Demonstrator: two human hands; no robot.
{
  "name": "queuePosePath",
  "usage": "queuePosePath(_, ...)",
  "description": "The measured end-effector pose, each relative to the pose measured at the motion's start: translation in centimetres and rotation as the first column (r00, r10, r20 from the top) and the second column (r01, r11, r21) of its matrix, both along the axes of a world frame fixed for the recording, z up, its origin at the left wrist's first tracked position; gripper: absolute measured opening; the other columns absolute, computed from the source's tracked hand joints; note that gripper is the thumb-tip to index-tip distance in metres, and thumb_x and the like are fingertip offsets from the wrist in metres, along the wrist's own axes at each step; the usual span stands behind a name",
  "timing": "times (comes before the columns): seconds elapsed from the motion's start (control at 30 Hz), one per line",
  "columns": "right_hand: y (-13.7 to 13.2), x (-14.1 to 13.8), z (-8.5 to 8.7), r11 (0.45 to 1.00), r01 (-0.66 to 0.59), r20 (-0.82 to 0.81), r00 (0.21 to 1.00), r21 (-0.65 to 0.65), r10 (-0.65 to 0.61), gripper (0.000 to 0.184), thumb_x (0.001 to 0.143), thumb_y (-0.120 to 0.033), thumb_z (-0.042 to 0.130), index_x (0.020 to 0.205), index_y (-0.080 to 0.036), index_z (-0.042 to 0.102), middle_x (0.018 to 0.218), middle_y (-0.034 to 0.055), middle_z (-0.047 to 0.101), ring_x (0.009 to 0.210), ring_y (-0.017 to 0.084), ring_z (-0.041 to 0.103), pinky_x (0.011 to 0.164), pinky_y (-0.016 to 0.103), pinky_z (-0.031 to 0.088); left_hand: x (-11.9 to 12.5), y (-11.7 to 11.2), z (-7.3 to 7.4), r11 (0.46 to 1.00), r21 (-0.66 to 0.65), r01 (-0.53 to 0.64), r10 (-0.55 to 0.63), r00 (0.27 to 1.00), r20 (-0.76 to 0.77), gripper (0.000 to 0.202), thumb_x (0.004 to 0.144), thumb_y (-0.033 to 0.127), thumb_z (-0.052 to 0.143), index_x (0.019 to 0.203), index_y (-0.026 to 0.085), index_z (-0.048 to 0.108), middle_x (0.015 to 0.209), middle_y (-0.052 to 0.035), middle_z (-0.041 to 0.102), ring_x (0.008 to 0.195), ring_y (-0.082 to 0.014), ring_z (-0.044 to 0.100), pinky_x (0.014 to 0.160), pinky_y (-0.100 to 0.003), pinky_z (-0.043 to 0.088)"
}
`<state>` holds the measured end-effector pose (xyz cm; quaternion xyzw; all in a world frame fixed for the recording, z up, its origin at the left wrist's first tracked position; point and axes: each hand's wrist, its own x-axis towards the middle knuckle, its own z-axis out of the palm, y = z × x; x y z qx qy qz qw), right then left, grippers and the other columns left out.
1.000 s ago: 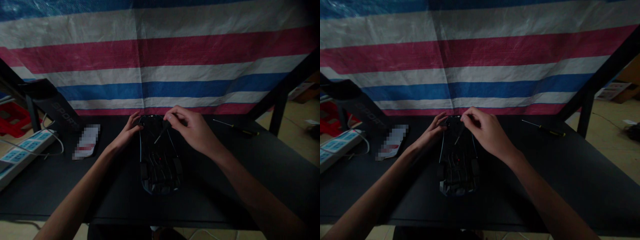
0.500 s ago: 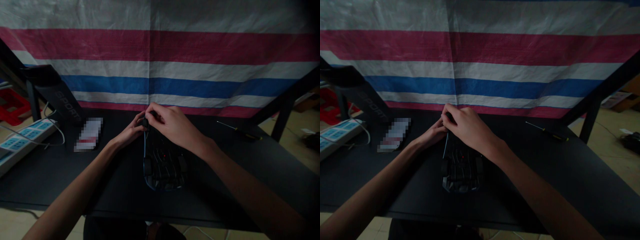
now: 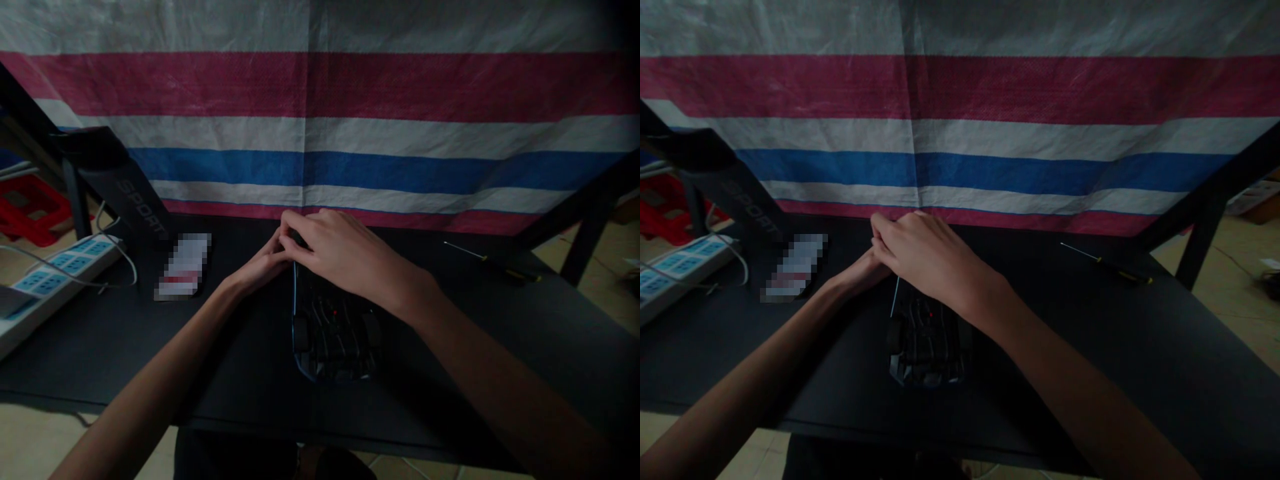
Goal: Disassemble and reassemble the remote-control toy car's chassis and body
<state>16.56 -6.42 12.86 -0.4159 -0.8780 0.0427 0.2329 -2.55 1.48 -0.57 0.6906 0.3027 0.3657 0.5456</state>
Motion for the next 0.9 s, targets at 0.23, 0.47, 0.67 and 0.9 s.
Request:
queuePosePath(0.23,-0.4,0.8,0.7,0.993,-0.022,-0.006,1.0,-0.112,0.021,0.014,0.112,-0.022,0.059,0.117,-0.021,0.072,0.099,0.0042,0.076,0.09,0.02,0.069,0.085,0.035,0.045,-0.2,0.4,-0.8,0.973,-0.215,0.089,-0.019,0.951,0.307,0.057,0.079,0.02,0.082,0.133,0.026,0.066,0.141,-0.0078,0.074,0.132,-0.0292,0.067,0.107,-0.037,0.055)
queuePosePath(0.47,-0.6,1.4,0.7,0.992,0.003,-0.001,1.0,-0.124,-0.004,0.013,0.112,-0.023,0.06,0.121,-0.021,0.069,0.105,0.0057,0.078,0.097,0.023,0.072,0.087,0.036,0.048,-0.2,0.2,-0.5,0.965,-0.244,0.098,-0.021,0.954,0.299,0.068,0.08,0.021,0.082,0.144,0.028,0.062,0.15,-0.0097,0.069,0.127,-0.0284,0.069,0.105,-0.039,0.056)
queuePosePath(0.67,-0.1,1.6,0.3,0.997,-0.027,-0.023,0.999,-0.077,0.026,0.016,0.113,-0.024,0.057,0.121,-0.022,0.071,0.101,0.0053,0.077,0.098,0.023,0.071,0.089,0.037,0.047,-0.1,-0.2,-0.2,0.968,-0.244,0.059,0.013,0.959,0.284,0.057,0.084,0.024,0.082,0.139,0.025,0.066,0.139,-0.0077,0.074,0.12,-0.0251,0.072,0.109,-0.04,0.057)
queuePosePath(0.9,-0.2,0.7,-0.1,0.999,-0.027,-0.02,0.999,-0.028,0.026,0.014,0.11,-0.022,0.061,0.121,-0.02,0.07,0.099,0.0056,0.076,0.094,0.023,0.07,0.087,0.036,0.048,0.0,-0.5,0.2,0.973,-0.227,0.048,0.024,0.953,0.302,0.056,0.082,0.025,0.086,0.135,0.023,0.069,0.131,-0.0075,0.078,0.129,-0.0298,0.072,0.117,-0.042,0.055)
